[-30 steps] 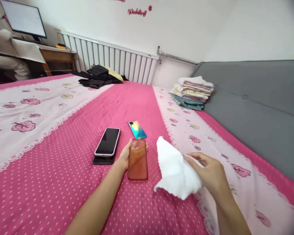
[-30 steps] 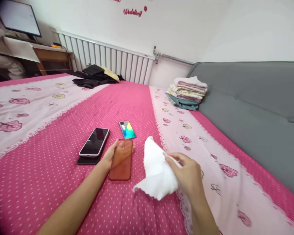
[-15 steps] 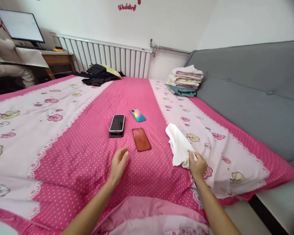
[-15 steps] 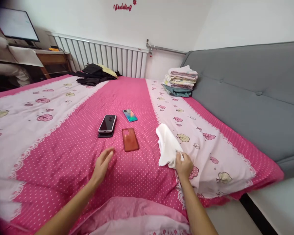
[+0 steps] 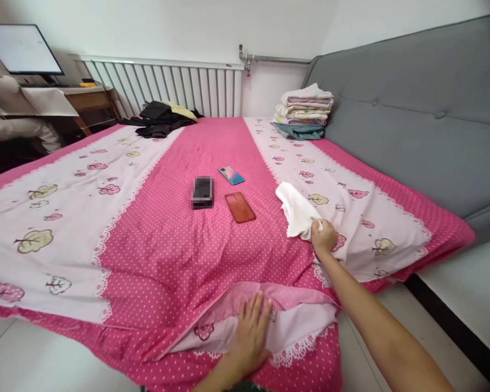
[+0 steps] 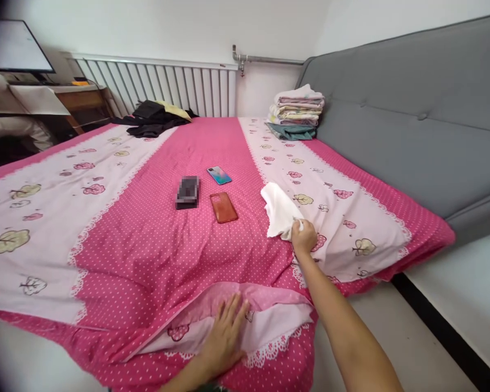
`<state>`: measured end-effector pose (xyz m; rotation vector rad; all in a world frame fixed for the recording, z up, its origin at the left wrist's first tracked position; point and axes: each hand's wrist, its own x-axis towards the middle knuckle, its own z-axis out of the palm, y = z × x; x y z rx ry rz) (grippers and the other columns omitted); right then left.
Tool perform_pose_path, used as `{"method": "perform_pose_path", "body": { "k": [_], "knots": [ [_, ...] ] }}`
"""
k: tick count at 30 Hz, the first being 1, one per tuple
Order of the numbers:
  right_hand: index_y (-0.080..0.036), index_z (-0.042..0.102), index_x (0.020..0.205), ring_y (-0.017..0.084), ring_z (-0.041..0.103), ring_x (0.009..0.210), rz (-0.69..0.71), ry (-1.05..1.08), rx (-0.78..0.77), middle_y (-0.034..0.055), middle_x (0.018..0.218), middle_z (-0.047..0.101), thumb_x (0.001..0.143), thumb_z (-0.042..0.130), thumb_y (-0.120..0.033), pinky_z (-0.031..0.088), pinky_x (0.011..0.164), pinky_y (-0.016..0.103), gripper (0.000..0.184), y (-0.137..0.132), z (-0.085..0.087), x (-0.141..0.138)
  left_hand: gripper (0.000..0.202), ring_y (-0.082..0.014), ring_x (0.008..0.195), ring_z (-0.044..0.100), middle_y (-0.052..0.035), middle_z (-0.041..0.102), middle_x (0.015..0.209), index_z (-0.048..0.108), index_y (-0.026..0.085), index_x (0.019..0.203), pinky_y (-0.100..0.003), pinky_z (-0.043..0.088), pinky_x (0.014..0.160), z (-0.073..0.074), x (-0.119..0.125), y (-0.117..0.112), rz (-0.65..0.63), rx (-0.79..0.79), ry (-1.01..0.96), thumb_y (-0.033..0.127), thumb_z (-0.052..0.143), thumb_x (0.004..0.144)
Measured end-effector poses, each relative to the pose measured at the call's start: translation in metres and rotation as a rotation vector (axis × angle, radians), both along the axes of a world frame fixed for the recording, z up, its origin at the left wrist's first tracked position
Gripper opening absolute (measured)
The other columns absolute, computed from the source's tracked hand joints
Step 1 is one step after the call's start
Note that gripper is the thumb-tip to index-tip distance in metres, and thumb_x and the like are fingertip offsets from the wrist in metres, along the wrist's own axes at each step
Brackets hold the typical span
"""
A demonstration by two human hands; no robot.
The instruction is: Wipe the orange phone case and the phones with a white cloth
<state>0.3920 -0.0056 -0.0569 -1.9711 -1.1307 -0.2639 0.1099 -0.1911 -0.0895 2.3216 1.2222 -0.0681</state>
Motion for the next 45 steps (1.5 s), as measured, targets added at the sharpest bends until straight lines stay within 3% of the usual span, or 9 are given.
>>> {"method": "perform_pose_path", "body": {
  "k": [4,8,12,17,20,26,35,39,45],
  "knots": [
    [-0.010,0.067,0.092,0.024,0.055,0.077,-0.018,-0.031,0.001,0.0149,0.087,0.066,0.083,0.041,-0.029,0.035,0.067,0.031,0.034,-0.001,0.000,-0.001,0.118,-0.0367,0.139,-0.011,-0.0173,-0.005,0.153,0.007,0.017,0.147,-0.063,-0.003,0.108,0.010,0.009,0.013,0.022,-0.092,0.026,0.034,0.078,0.054],
    [-0.010,0.067,0.092,0.023,0.054,0.076,-0.030,-0.049,-0.013,0.0137,0.086,0.066,0.083,0.042,-0.029,0.034,0.066,0.030,0.033,0.000,-0.001,-0.001,0.138,-0.0369,0.140,0.000,-0.0213,-0.001,0.153,-0.002,0.013,0.147,-0.059,0.002,0.111,0.004,0.015,0.005,-0.207,-0.438,-0.179,0.063,0.075,0.044],
    [-0.011,0.067,0.094,0.023,0.054,0.077,-0.049,-0.046,-0.029,0.0131,0.088,0.065,0.083,0.043,-0.030,0.033,0.066,0.030,0.032,0.001,-0.002,-0.001,0.144,-0.0383,0.140,0.002,-0.0238,0.002,0.153,-0.006,0.009,0.146,-0.060,-0.003,0.110,-0.010,0.020,-0.013,-0.227,-0.373,-0.266,0.066,0.074,0.041],
    [-0.012,0.066,0.094,0.023,0.053,0.078,-0.059,-0.025,-0.046,0.0127,0.088,0.064,0.083,0.043,-0.029,0.034,0.067,0.030,0.031,0.002,-0.003,0.000,0.119,-0.0384,0.136,0.025,-0.0257,0.031,0.145,0.001,0.007,0.146,-0.065,-0.005,0.107,-0.008,0.027,-0.017,-0.088,-0.164,-0.222,0.046,0.071,0.057],
    [-0.013,0.066,0.093,0.023,0.053,0.080,-0.065,-0.020,-0.052,0.0120,0.088,0.064,0.084,0.042,-0.029,0.034,0.068,0.031,0.031,0.003,-0.003,0.001,0.104,-0.0385,0.133,0.029,-0.0244,0.046,0.135,0.011,0.007,0.145,-0.066,0.000,0.106,-0.004,0.032,-0.013,-0.163,-0.070,-0.259,0.034,0.068,0.062],
    [-0.014,0.066,0.093,0.023,0.053,0.080,-0.075,-0.012,-0.054,0.0113,0.088,0.063,0.084,0.041,-0.030,0.034,0.068,0.031,0.030,0.004,0.000,-0.001,0.026,-0.0206,0.094,0.060,-0.0077,0.068,0.089,0.058,0.018,0.104,-0.050,0.028,0.103,-0.002,0.034,-0.009,-0.187,0.071,-0.350,0.016,0.050,0.080],
    [-0.013,0.065,0.096,0.024,0.053,0.085,-0.057,0.022,-0.073,0.0124,0.092,0.063,0.085,0.042,-0.028,0.036,0.072,0.032,0.030,0.004,0.003,-0.002,0.008,-0.0136,0.073,0.063,-0.0008,0.070,0.076,0.066,0.019,0.084,-0.041,0.029,0.105,0.053,0.039,0.013,-0.140,0.020,-0.668,0.018,0.059,0.081],
    [-0.014,0.065,0.097,0.022,0.055,0.085,-0.030,0.071,-0.099,0.0120,0.095,0.064,0.085,0.043,-0.030,0.037,0.073,0.030,0.030,0.008,0.004,-0.002,0.013,-0.0149,0.074,0.062,-0.0034,0.070,0.076,0.070,0.018,0.082,-0.027,0.046,0.078,0.085,0.046,0.026,-0.112,-0.068,-0.775,0.021,0.058,0.083],
    [-0.017,0.069,0.085,0.018,0.059,0.072,-0.012,0.228,-0.151,0.0048,0.078,0.068,0.087,0.039,-0.044,0.042,0.066,0.027,0.040,0.015,0.027,0.042,0.014,-0.0140,0.074,0.063,-0.0023,0.071,0.077,0.070,0.018,0.084,-0.033,0.039,0.096,0.101,0.055,0.029,-0.219,-0.062,-0.811,0.021,0.056,0.084]
  ]
}}
